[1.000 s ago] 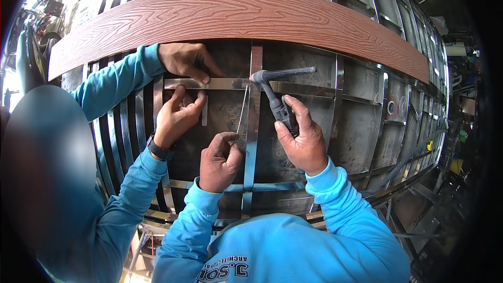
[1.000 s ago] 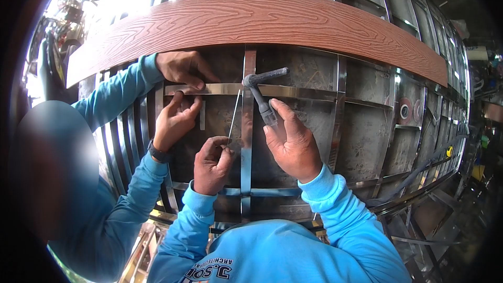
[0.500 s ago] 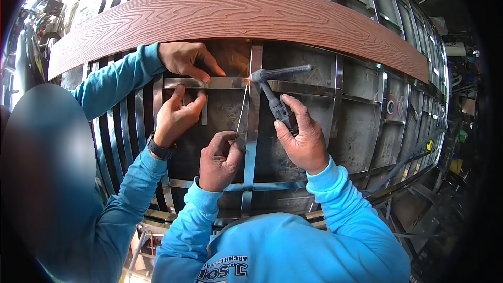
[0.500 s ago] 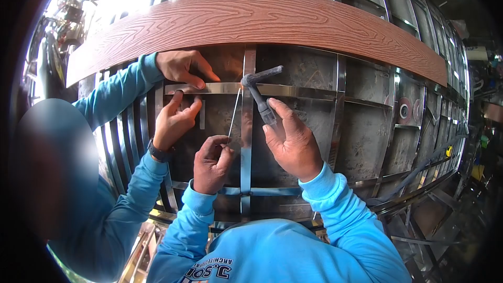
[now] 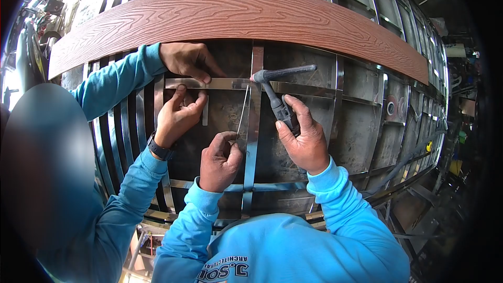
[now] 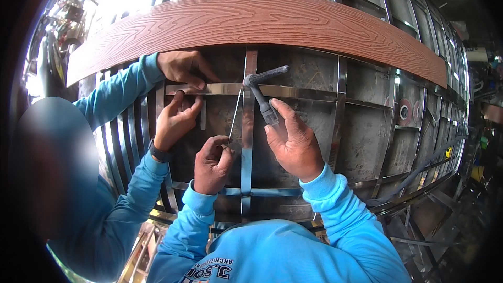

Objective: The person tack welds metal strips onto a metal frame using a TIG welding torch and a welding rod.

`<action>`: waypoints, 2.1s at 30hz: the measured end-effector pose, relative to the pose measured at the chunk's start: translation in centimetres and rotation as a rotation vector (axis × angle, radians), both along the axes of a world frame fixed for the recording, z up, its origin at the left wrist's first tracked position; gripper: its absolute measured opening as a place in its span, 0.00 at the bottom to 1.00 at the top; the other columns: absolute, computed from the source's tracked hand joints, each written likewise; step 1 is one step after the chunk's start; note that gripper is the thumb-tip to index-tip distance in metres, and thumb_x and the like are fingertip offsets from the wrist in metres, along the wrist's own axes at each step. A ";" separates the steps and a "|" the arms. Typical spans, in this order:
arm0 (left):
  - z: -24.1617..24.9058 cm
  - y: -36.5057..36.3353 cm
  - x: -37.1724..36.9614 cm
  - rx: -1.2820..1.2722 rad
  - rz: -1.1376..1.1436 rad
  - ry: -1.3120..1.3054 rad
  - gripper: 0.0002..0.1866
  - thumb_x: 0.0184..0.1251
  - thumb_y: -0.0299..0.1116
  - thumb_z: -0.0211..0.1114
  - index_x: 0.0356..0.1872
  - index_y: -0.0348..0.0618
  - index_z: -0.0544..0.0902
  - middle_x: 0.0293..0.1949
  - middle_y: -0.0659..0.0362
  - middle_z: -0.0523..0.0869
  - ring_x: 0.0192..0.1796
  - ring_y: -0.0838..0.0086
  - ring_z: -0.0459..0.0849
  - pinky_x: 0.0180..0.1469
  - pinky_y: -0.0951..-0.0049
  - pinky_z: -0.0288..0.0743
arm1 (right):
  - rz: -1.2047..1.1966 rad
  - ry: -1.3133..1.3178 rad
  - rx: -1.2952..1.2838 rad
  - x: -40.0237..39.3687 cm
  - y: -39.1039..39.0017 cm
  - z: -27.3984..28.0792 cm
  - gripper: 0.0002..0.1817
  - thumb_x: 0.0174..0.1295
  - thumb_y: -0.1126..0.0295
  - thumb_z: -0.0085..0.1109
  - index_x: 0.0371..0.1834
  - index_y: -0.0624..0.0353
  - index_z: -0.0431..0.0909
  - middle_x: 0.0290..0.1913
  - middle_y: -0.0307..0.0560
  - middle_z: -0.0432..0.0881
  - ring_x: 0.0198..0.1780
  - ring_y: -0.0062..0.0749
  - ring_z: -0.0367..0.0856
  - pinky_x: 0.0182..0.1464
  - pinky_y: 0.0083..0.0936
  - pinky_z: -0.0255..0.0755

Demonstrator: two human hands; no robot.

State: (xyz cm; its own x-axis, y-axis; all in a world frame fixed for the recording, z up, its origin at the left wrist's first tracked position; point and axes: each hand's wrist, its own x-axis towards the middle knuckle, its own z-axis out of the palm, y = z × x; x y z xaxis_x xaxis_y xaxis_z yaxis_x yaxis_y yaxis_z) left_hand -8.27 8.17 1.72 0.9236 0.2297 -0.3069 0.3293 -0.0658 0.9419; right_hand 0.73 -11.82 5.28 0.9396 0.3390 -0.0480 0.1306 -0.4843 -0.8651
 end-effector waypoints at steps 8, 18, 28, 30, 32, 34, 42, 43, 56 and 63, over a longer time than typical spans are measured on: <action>-0.1 0.0 0.1 0.066 -0.011 -0.056 0.10 0.70 0.23 0.63 0.50 0.35 0.82 0.21 0.61 0.83 0.24 0.86 0.77 0.30 0.80 0.72 | 0.052 -0.053 -0.057 0.2 -0.1 0.1 0.32 0.68 0.75 0.66 0.75 0.53 0.66 0.63 0.60 0.82 0.62 0.56 0.85 0.62 0.39 0.80; 0.4 -0.2 0.8 -0.005 -0.014 0.013 0.09 0.71 0.24 0.62 0.49 0.33 0.81 0.19 0.62 0.81 0.23 0.87 0.75 0.29 0.80 0.70 | -0.022 -0.003 0.009 0.1 -0.4 -0.3 0.33 0.68 0.73 0.66 0.75 0.55 0.65 0.62 0.61 0.83 0.62 0.54 0.85 0.63 0.38 0.78; 0.7 -0.4 1.4 -0.004 -0.009 0.017 0.10 0.70 0.23 0.62 0.50 0.33 0.81 0.21 0.61 0.83 0.25 0.86 0.77 0.31 0.80 0.73 | -0.024 -0.019 0.004 0.2 -0.4 -0.4 0.33 0.67 0.73 0.67 0.75 0.54 0.66 0.62 0.60 0.83 0.62 0.55 0.85 0.62 0.37 0.78; 0.6 -0.4 1.3 0.001 -0.007 0.023 0.10 0.70 0.23 0.62 0.50 0.33 0.81 0.21 0.61 0.83 0.25 0.86 0.77 0.31 0.80 0.73 | -0.017 -0.025 0.006 0.2 -0.3 -0.4 0.33 0.67 0.73 0.67 0.74 0.54 0.66 0.62 0.59 0.83 0.62 0.55 0.85 0.62 0.37 0.78; 0.6 -0.4 1.4 -0.003 -0.007 0.023 0.10 0.70 0.23 0.62 0.50 0.33 0.81 0.21 0.60 0.83 0.25 0.86 0.78 0.31 0.80 0.73 | -0.004 -0.057 0.007 0.3 -0.3 -0.4 0.32 0.67 0.74 0.67 0.74 0.54 0.67 0.62 0.60 0.83 0.61 0.55 0.85 0.62 0.38 0.79; 0.7 -0.4 1.4 0.001 -0.006 0.023 0.10 0.70 0.23 0.62 0.50 0.33 0.81 0.21 0.60 0.84 0.25 0.85 0.78 0.31 0.79 0.74 | -0.006 -0.017 -0.001 0.2 -0.2 -0.2 0.32 0.67 0.74 0.67 0.74 0.54 0.67 0.61 0.60 0.83 0.61 0.55 0.85 0.62 0.38 0.79; 1.1 -0.4 1.6 0.026 -0.017 0.024 0.10 0.70 0.24 0.63 0.50 0.33 0.81 0.22 0.59 0.85 0.25 0.85 0.79 0.32 0.79 0.74 | 0.012 -0.046 -0.038 0.3 -0.1 0.2 0.32 0.68 0.73 0.67 0.74 0.53 0.67 0.60 0.60 0.84 0.61 0.55 0.86 0.60 0.39 0.80; 1.0 -0.4 1.6 0.021 -0.014 0.029 0.10 0.70 0.24 0.63 0.50 0.33 0.81 0.22 0.59 0.85 0.25 0.85 0.79 0.31 0.79 0.74 | 0.011 -0.031 -0.040 0.4 -0.1 0.3 0.32 0.68 0.73 0.67 0.74 0.53 0.67 0.60 0.60 0.84 0.61 0.55 0.86 0.61 0.39 0.80; 0.5 -0.5 1.4 0.046 -0.013 0.021 0.10 0.69 0.23 0.63 0.49 0.34 0.81 0.22 0.59 0.84 0.25 0.85 0.79 0.31 0.79 0.74 | -0.058 0.046 -0.008 -0.1 0.0 0.1 0.33 0.67 0.74 0.67 0.75 0.54 0.66 0.59 0.59 0.84 0.58 0.54 0.87 0.59 0.38 0.80; 0.9 -0.5 1.5 0.040 -0.012 0.024 0.10 0.68 0.23 0.63 0.49 0.35 0.82 0.21 0.58 0.83 0.24 0.84 0.79 0.31 0.78 0.74 | -0.088 0.002 0.052 -1.1 0.2 -0.8 0.33 0.69 0.74 0.66 0.76 0.54 0.63 0.61 0.58 0.83 0.61 0.50 0.86 0.61 0.37 0.80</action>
State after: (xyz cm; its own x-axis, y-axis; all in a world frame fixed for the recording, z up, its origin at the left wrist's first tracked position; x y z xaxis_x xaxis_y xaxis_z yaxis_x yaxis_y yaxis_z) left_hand -6.76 7.63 2.59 0.9187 0.2311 -0.3202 0.3511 -0.1069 0.9302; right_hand -0.38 -11.59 4.47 0.9659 0.2567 -0.0342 0.0876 -0.4481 -0.8897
